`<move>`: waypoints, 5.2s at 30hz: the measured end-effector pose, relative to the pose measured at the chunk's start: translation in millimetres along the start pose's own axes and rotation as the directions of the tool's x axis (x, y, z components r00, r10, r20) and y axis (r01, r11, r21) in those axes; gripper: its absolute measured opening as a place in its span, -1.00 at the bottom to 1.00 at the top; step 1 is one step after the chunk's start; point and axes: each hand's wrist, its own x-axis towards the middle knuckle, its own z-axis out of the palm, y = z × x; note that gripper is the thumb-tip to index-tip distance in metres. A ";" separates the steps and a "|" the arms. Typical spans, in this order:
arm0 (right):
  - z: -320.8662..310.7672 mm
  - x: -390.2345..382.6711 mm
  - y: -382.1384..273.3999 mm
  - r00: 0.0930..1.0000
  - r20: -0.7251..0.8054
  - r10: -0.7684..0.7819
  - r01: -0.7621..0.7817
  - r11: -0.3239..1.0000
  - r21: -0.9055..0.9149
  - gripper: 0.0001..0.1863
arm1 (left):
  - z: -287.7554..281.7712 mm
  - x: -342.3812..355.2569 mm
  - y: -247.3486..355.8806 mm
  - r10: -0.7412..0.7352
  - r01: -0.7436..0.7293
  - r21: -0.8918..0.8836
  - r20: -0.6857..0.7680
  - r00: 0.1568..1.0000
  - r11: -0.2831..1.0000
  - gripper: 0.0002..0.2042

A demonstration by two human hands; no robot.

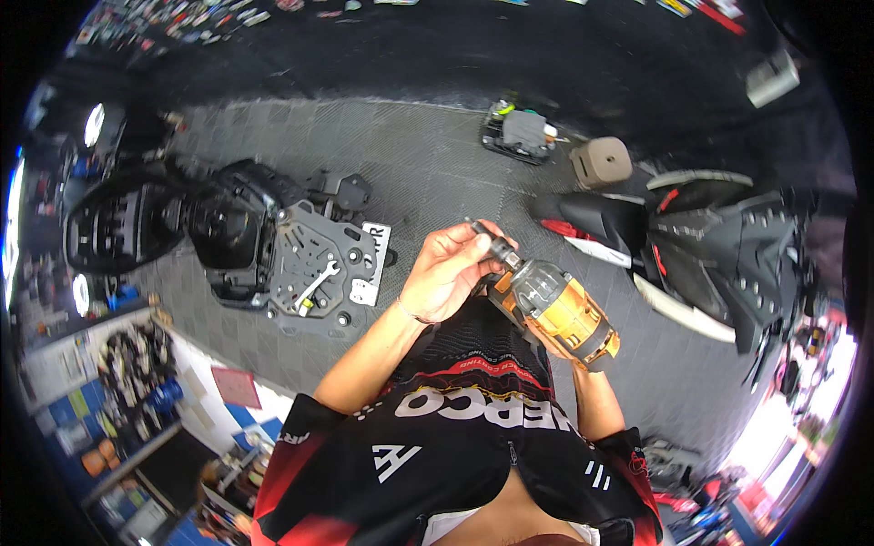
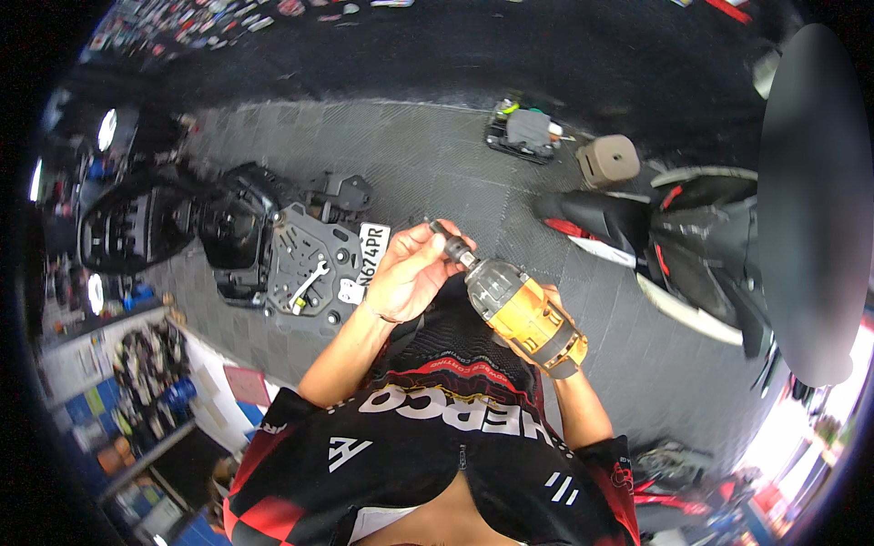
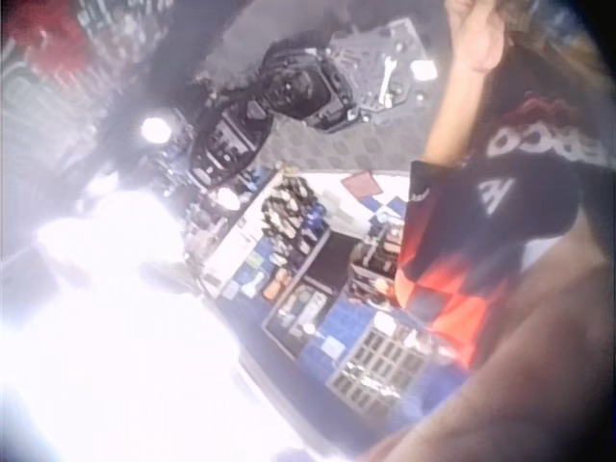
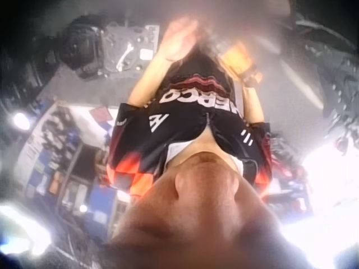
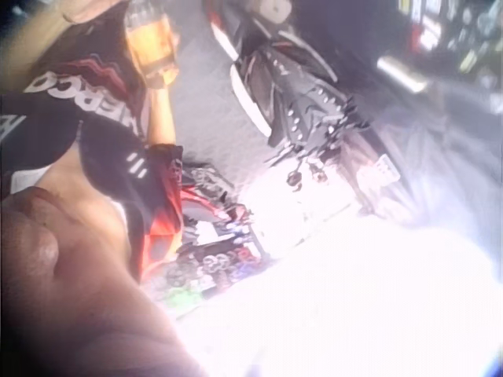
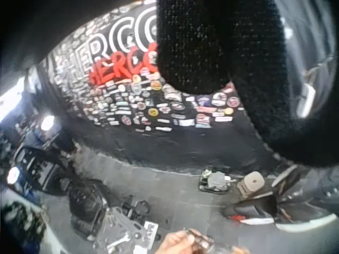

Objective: The person works on a motorcycle in a workshop, using a power drill and screwdriver to remove and install bolts on the rear seat area. They remove the seat, place it aside, and then reattach it using tools.

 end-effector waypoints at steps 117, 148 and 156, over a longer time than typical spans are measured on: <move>208.4 614.0 593.2 -0.625 -0.649 -0.432 0.015 0.825 -0.564 -0.75 | -371.4 46.0 341.0 -0.445 -0.124 0.515 0.567 -0.693 0.848 -0.36; 216.2 645.0 593.2 -0.416 -0.863 -0.287 0.761 0.410 -0.503 -0.79 | -419.0 6.3 299.9 -0.305 0.084 0.592 0.526 -0.794 0.802 -0.73; 213.9 653.8 583.6 -0.610 -0.758 -0.233 0.682 0.333 -0.651 -0.74 | -417.7 6.9 299.5 -0.303 0.074 0.604 0.498 -0.813 0.794 -0.76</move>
